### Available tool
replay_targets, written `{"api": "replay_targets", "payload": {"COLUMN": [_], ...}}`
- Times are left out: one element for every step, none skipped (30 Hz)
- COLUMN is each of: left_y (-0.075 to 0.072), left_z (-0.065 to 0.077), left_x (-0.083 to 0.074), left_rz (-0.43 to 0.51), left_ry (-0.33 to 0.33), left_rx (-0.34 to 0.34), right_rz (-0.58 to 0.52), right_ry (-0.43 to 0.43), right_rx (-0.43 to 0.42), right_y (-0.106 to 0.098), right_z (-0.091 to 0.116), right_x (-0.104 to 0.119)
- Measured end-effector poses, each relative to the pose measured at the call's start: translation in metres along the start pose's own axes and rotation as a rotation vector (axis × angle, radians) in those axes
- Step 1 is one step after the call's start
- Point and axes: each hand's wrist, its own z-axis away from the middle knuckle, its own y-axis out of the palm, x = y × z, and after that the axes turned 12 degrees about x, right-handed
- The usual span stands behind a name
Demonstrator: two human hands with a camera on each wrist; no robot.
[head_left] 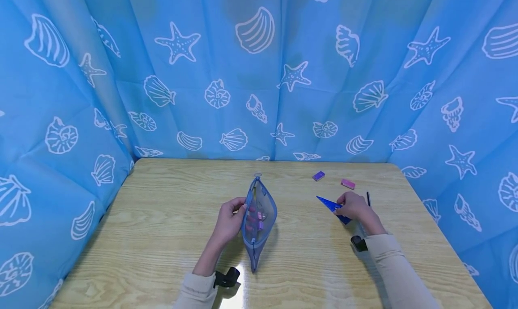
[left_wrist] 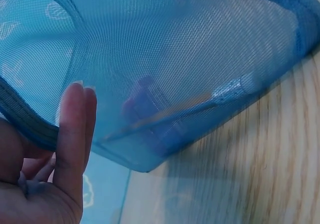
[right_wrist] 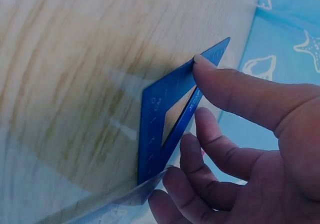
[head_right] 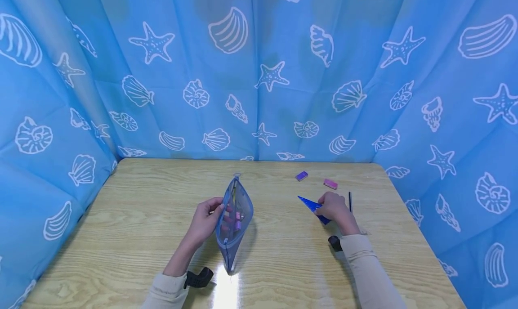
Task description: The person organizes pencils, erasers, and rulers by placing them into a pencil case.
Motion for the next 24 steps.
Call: {"api": "replay_targets", "payload": {"left_y": [0.0005,0.0008,0.0011,0.0014,0.0016,0.0018,0.0018,0.0017,0.0017,0.0015,0.0013,0.0011,0.0009,0.0007,0.0006,0.0006,0.0006,0.0006,0.0006,0.0007,0.0007,0.0007,0.0008,0.0008], "left_z": [-0.0003,-0.0006,-0.0009,-0.0012,-0.0014,-0.0019,-0.0021,-0.0024,-0.0026,-0.0026,-0.0026,-0.0025,-0.0025,-0.0024,-0.0023,-0.0022,-0.0017,-0.0015,-0.0014,-0.0012,-0.0010,-0.0009,-0.0006,-0.0007], "left_x": [0.0000,0.0002,0.0006,0.0009,0.0013,0.0016,0.0020,0.0025,0.0031,0.0033,0.0034,0.0034,0.0034,0.0032,0.0030,0.0027,0.0024,0.0023,0.0021,0.0019,0.0020,0.0019,0.0017,0.0015], "left_rz": [0.001,0.004,0.007,0.008,0.009,0.010,0.010,0.011,0.011,0.010,0.009,0.006,0.004,-0.003,-0.005,-0.004,-0.008,-0.012,-0.016,-0.015,-0.008,-0.005,-0.009,-0.006], "left_ry": [-0.001,0.001,0.002,0.003,0.002,-0.002,-0.004,-0.003,-0.004,-0.006,-0.006,-0.006,-0.003,-0.001,0.000,0.000,0.005,0.005,0.005,0.003,0.002,-0.001,0.002,-0.005], "left_rx": [-0.004,-0.006,-0.008,-0.010,-0.012,-0.016,-0.016,-0.016,-0.016,-0.017,-0.018,-0.019,-0.019,-0.021,-0.022,-0.021,-0.020,-0.021,-0.022,-0.021,-0.016,-0.015,-0.013,-0.014], "right_rz": [0.004,0.010,0.014,0.017,0.020,0.022,0.021,0.016,0.006,-0.001,-0.008,-0.016,-0.022,-0.024,-0.024,-0.022,-0.017,-0.016,-0.014,-0.012,-0.010,-0.010,-0.008,-0.009], "right_ry": [-0.001,-0.005,-0.007,-0.013,-0.020,-0.029,-0.036,-0.043,-0.050,-0.059,-0.069,-0.076,-0.079,-0.083,-0.084,-0.082,-0.081,-0.074,-0.068,-0.066,-0.063,-0.061,-0.063,-0.071], "right_rx": [-0.002,-0.003,-0.003,-0.004,-0.006,-0.008,-0.010,-0.010,-0.010,-0.010,-0.008,-0.006,-0.006,-0.008,-0.011,-0.012,-0.012,-0.009,-0.006,-0.002,0.001,0.004,0.003,0.000], "right_y": [-0.0001,-0.0002,-0.0001,-0.0002,-0.0002,-0.0001,-0.0002,-0.0002,-0.0002,-0.0003,-0.0002,0.0000,-0.0001,0.0000,0.0002,0.0005,0.0008,0.0010,0.0012,0.0014,0.0016,0.0016,0.0013,0.0011], "right_z": [0.0002,0.0001,0.0001,0.0002,0.0001,0.0001,-0.0001,-0.0004,-0.0005,-0.0004,-0.0004,-0.0004,-0.0003,-0.0003,-0.0003,0.0000,0.0001,0.0004,0.0006,0.0009,0.0012,0.0016,0.0019,0.0021], "right_x": [0.0002,0.0002,0.0003,0.0002,0.0001,0.0000,-0.0003,-0.0007,-0.0009,-0.0010,-0.0009,-0.0006,-0.0005,-0.0004,-0.0001,0.0001,0.0004,0.0008,0.0011,0.0014,0.0016,0.0020,0.0023,0.0026]}}
